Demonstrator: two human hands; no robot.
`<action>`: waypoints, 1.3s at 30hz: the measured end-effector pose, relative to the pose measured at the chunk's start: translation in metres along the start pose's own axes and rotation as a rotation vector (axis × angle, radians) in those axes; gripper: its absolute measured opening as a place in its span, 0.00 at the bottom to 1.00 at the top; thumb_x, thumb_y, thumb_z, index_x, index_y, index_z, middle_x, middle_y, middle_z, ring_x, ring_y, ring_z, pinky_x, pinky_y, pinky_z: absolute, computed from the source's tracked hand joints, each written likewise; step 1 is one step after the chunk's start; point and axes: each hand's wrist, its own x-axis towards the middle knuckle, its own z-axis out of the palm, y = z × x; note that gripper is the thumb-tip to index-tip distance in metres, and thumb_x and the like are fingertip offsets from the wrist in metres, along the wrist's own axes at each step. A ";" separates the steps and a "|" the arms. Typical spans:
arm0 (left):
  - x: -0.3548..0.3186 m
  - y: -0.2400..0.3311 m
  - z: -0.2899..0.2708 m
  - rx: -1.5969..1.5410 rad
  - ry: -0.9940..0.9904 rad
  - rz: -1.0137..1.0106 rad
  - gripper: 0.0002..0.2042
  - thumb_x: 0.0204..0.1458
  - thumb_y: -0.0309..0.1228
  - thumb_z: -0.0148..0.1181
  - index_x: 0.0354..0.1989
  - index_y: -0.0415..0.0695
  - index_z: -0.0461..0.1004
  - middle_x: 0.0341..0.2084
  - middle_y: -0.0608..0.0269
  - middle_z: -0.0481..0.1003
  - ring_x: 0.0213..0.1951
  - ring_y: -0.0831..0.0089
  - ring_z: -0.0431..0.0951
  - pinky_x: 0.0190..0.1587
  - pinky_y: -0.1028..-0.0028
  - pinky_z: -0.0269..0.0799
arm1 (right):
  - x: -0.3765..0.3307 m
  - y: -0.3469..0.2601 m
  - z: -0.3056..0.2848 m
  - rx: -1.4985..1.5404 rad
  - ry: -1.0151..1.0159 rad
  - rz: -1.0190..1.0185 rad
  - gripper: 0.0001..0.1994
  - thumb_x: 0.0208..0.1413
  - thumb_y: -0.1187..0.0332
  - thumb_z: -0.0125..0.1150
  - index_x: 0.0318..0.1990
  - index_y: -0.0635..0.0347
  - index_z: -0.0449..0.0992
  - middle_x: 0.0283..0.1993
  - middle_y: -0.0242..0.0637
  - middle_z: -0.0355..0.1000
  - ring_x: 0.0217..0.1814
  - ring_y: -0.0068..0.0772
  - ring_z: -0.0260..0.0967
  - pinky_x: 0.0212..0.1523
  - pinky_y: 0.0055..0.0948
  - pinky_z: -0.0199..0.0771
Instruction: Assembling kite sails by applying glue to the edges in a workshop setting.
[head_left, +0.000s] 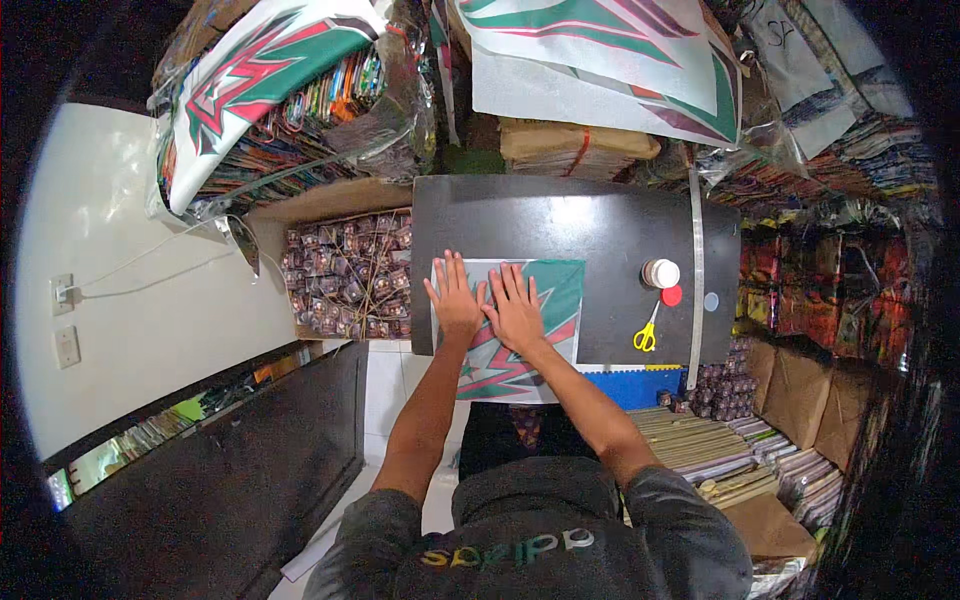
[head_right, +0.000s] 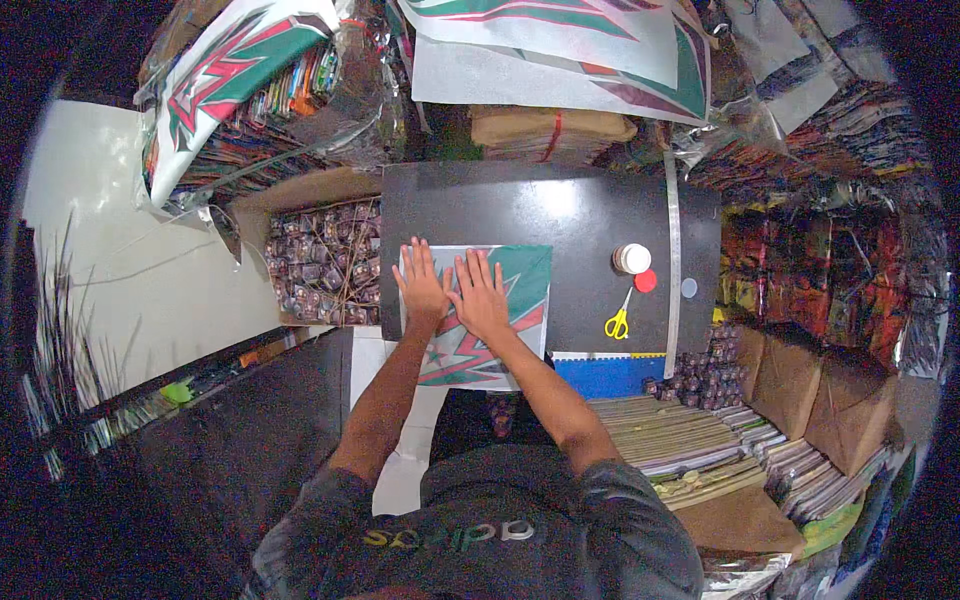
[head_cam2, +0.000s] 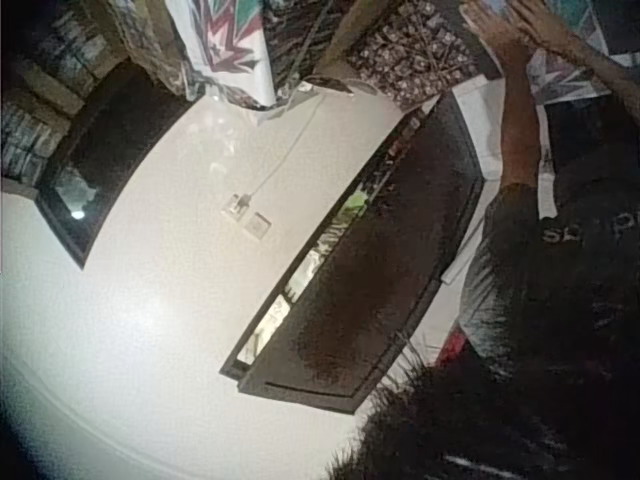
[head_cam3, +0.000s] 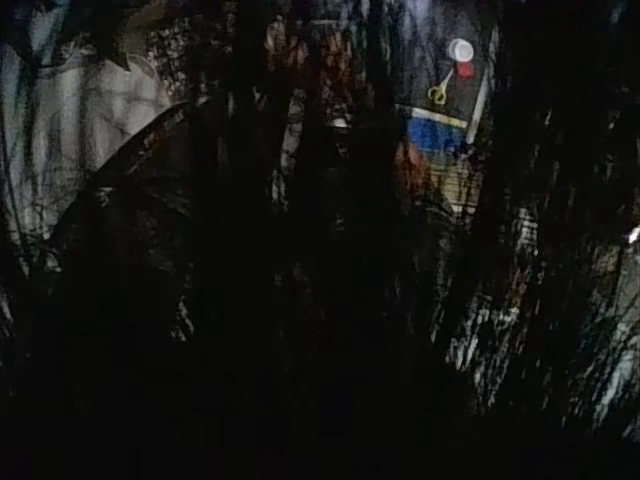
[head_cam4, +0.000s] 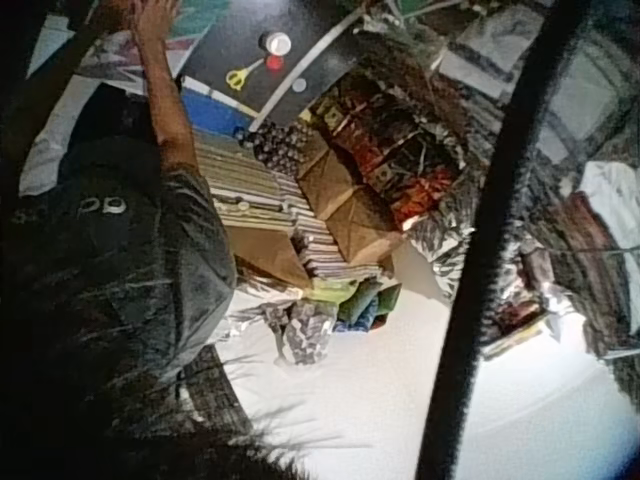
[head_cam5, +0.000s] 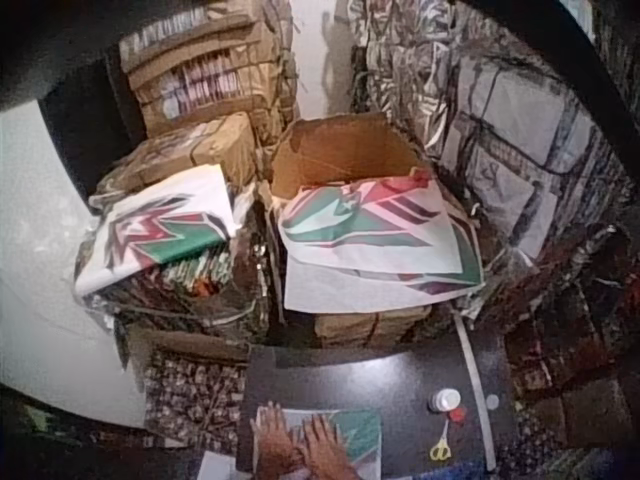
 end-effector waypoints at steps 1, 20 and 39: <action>0.001 0.001 0.001 0.007 0.000 0.010 0.39 0.61 0.51 0.52 0.75 0.42 0.50 0.76 0.56 0.47 0.77 0.54 0.42 0.73 0.42 0.38 | 0.002 0.001 0.002 -0.002 -0.027 0.023 0.38 0.63 0.49 0.55 0.74 0.59 0.54 0.79 0.45 0.46 0.82 0.46 0.39 0.76 0.60 0.34; -0.002 0.024 -0.014 0.110 -0.018 0.067 0.39 0.60 0.49 0.53 0.75 0.41 0.49 0.76 0.55 0.46 0.77 0.54 0.43 0.73 0.42 0.39 | -0.017 0.071 -0.030 -0.171 0.018 0.258 0.37 0.64 0.50 0.52 0.75 0.57 0.51 0.80 0.41 0.44 0.83 0.43 0.37 0.74 0.69 0.28; -0.009 0.010 -0.038 -0.249 -0.044 0.226 0.38 0.58 0.39 0.58 0.73 0.37 0.51 0.72 0.42 0.53 0.74 0.47 0.50 0.73 0.47 0.45 | -0.032 0.105 -0.062 0.448 0.490 0.298 0.33 0.61 0.68 0.57 0.73 0.62 0.54 0.78 0.56 0.42 0.80 0.55 0.41 0.77 0.50 0.44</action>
